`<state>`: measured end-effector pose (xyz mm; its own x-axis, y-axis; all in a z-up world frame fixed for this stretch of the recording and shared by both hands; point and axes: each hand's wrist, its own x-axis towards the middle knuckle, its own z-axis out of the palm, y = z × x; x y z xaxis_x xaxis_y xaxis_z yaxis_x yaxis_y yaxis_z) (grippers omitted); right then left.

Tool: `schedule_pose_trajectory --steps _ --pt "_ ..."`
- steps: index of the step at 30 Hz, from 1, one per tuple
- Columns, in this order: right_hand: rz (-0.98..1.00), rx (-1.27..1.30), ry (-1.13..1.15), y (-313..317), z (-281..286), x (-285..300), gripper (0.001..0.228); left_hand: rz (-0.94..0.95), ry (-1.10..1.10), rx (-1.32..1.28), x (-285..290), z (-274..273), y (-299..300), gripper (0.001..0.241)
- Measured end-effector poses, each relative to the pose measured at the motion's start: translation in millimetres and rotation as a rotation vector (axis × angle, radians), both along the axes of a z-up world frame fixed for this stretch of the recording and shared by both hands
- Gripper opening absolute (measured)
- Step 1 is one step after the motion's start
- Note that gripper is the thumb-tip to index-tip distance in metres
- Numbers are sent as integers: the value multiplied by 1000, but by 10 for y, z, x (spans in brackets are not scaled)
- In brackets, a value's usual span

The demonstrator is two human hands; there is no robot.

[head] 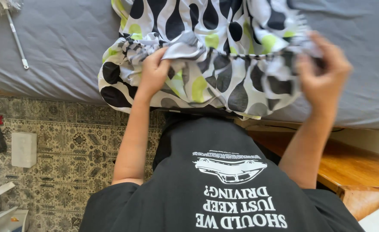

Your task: The person spreads a patterned bedsheet over a mattress, tucking the corners and smoothing the fabric. They then move several white pillows from a chair to the bed and use a feather duster to clean the mattress surface before folding the bedsheet.

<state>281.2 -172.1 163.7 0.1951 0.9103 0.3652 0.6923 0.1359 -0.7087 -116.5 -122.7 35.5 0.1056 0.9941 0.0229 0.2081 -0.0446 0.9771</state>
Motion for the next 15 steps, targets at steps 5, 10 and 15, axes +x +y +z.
schedule_pose_trajectory --steps 5,10,15 --pt "562 -198 19 227 -130 -883 81 -391 160 265 894 743 -257 49" --pt "356 -204 -83 550 -1317 -659 32 -230 286 363 850 142 -446 43" --pt "188 -209 -88 481 -1496 -352 27 13 655 68 192 -1063 -507 46"
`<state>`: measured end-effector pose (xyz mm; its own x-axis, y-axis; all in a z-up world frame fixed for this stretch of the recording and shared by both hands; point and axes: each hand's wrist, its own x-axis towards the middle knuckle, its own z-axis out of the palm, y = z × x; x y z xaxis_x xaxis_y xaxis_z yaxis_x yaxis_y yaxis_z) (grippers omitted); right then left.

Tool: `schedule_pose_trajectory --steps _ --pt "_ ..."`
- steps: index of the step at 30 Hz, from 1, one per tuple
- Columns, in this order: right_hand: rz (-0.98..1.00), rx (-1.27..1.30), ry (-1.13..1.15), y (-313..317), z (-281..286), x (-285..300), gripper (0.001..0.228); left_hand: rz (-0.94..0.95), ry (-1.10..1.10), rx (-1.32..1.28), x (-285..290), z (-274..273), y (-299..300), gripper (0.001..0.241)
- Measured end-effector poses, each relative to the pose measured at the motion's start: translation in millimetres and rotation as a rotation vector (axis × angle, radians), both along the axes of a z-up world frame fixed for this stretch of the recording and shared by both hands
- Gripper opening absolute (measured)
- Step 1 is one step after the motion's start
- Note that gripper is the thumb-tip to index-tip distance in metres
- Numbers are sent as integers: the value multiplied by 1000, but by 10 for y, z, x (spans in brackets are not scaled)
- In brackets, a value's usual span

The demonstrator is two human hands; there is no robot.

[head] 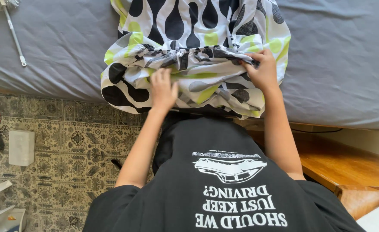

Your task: The person spreads a patterned bedsheet over a mattress, tucking the corners and smoothing the fabric. They then move several white pillows from a chair to the bed and use a feather duster to clean the mattress surface before folding the bedsheet.

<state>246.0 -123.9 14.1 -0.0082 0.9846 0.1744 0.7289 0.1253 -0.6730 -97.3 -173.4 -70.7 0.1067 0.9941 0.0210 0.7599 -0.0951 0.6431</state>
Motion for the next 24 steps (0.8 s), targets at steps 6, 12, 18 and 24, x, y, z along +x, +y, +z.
schedule_pose_trajectory --steps 6,12,18,24 --pt "147 -194 66 -161 448 272 22 197 283 163 -314 302 397 95" --pt "421 -296 375 -467 1579 387 21 40 132 -101 -484 837 858 90" --pt "382 -196 324 -751 2041 1009 22 -663 -535 -404 -961 2225 715 34" --pt "561 -166 580 -478 1752 1128 23 -705 -1135 -522 -1127 1600 1179 36"
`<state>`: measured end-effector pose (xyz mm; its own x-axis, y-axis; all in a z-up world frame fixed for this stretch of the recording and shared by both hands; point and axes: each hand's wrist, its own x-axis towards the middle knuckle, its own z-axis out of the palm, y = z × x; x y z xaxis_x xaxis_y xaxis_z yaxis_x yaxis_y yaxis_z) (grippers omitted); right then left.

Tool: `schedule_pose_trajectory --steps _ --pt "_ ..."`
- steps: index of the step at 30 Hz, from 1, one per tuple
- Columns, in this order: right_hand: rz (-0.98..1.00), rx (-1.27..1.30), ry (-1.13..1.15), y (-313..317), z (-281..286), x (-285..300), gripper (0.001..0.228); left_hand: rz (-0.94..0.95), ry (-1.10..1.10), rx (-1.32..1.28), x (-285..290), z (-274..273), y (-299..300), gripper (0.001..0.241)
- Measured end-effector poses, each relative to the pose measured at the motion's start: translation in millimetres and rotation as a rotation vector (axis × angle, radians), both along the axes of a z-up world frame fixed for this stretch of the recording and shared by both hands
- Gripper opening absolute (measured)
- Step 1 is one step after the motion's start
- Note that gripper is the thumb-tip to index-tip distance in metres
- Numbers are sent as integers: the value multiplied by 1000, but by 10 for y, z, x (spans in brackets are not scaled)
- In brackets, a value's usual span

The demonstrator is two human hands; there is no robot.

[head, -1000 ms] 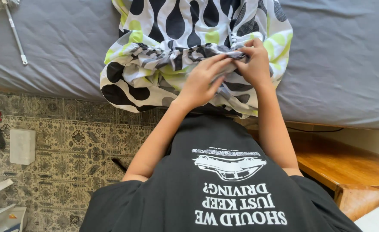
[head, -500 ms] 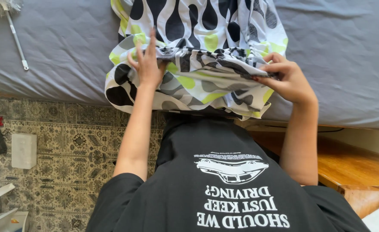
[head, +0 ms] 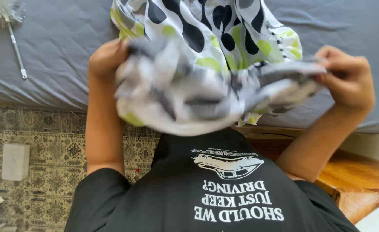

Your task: The person spreads a patterned bedsheet over a mattress, tucking the corners and smoothing the fabric. They then move several white pillows from a chair to the bed and use a feather duster to clean the mattress surface before folding the bedsheet.

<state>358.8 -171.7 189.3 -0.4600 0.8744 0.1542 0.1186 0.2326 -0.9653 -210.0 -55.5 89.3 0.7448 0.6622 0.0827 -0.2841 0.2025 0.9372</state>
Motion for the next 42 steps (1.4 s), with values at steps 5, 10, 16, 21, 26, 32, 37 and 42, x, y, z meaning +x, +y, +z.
schedule_pose_trajectory --steps 5,10,16,21,26,32,37,42 --pt "-500 197 -640 546 -486 -337 38 667 838 309 209 -1332 776 55" --pt "-528 27 -675 459 -964 -399 45 731 997 199 356 -1972 181 55" --pt "-531 -122 -596 304 -1211 -774 30 914 972 393 1113 -1553 -727 43" --pt "-354 -96 -521 346 -1692 -1282 35 806 706 760 1968 -815 -1234 48" --pt "-404 -247 -725 423 -1811 -1748 41 345 590 863 2257 -1061 -1459 38" --pt "-485 -23 -759 228 -2506 -1421 20 503 672 669 1781 -1088 -1454 24" --pt "-541 -120 -763 -45 -2786 -1117 21 795 979 624 1449 -1590 -1081 31" --pt "-605 -306 -747 -271 -2912 -807 21 753 1124 459 1155 -2330 -801 41"
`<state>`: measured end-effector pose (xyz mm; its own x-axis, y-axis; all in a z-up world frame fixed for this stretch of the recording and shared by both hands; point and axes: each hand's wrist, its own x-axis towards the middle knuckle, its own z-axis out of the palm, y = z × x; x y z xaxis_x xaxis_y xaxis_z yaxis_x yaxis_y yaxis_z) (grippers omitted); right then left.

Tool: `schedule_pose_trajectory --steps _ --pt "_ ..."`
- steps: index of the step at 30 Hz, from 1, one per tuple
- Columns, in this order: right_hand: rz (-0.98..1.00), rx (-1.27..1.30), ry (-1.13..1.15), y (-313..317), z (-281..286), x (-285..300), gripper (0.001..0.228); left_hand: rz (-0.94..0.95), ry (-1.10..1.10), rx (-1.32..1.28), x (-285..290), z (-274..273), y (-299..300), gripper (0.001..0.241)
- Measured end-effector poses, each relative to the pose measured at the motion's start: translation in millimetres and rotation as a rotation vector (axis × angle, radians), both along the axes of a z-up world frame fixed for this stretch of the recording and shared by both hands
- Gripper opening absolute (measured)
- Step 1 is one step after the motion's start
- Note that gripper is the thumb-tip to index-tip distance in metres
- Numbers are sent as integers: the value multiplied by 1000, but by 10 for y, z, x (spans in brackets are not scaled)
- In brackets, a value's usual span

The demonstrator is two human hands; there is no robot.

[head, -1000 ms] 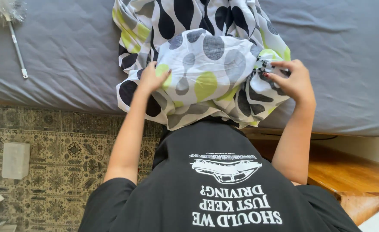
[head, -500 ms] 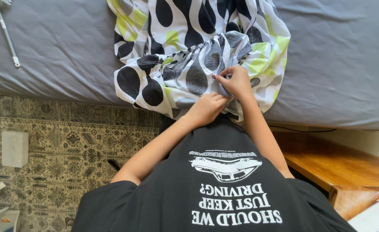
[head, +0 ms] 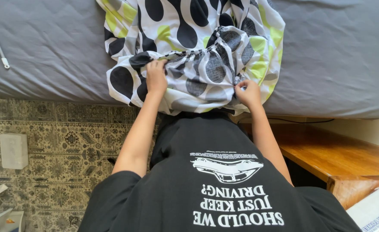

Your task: The person spreads a patterned bedsheet over a mattress, tucking the corners and smoothing the fabric. They then move several white pillows from a chair to the bed and use a feather duster to clean the mattress surface before folding the bedsheet.

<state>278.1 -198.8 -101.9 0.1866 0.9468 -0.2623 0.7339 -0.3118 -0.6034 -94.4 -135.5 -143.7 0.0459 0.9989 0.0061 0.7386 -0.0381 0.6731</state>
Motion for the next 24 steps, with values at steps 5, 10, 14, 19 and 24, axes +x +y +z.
schedule_pose_trajectory --steps 5,10,14,19,24 --pt "-84 50 6 -83 -69 160 19 126 447 -35 -5 198 66 96" --pt "-137 152 0 -59 161 187 18 84 484 -121 -139 610 190 99" --pt "-157 235 8 30 312 287 20 -40 362 63 -360 422 286 80" --pt "-90 287 42 72 465 194 18 -20 356 -336 -203 205 209 44" --pt "-170 232 409 119 892 272 25 98 182 -328 -202 529 86 19"
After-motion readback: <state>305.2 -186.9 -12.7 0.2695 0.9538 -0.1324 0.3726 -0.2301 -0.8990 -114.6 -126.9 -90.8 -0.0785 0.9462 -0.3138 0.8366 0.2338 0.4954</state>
